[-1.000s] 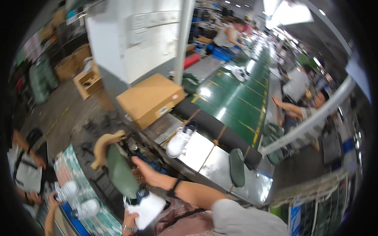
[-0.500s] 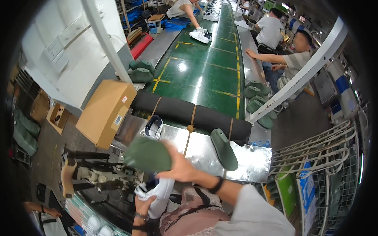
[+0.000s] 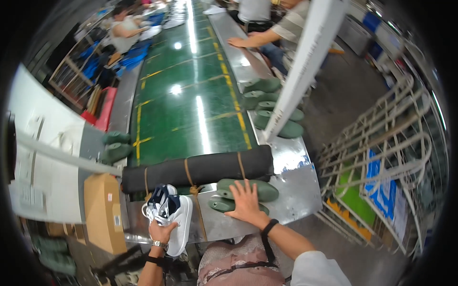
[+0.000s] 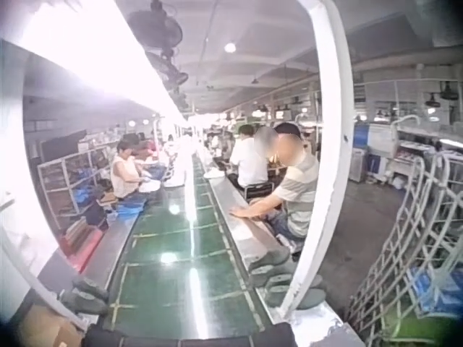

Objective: Insert shoe lasts into uppers and organize them on a rack at a manufacturing station.

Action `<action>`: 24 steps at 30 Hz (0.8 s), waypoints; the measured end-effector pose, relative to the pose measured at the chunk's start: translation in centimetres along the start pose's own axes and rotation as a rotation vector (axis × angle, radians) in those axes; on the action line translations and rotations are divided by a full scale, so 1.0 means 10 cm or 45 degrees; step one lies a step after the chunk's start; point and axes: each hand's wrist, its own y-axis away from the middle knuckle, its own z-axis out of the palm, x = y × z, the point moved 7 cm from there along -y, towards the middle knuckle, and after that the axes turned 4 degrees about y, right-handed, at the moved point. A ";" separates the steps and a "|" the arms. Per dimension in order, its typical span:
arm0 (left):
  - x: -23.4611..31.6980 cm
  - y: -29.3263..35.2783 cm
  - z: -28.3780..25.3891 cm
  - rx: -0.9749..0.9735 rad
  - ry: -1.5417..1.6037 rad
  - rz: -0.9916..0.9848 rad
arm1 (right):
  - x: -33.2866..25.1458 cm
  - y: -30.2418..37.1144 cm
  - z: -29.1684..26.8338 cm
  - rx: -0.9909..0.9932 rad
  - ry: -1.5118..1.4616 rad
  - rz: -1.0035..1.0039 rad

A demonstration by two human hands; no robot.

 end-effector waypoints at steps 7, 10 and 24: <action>1.94 -1.53 0.54 0.152 0.011 1.031 | -0.32 0.26 0.22 -0.232 -0.111 -0.591; 1.42 -1.03 1.71 -0.622 0.447 0.519 | -0.11 0.92 0.08 -0.019 -0.242 0.059; 1.35 1.64 2.66 -1.457 0.974 -0.292 | 0.36 2.76 0.55 0.493 -1.991 1.142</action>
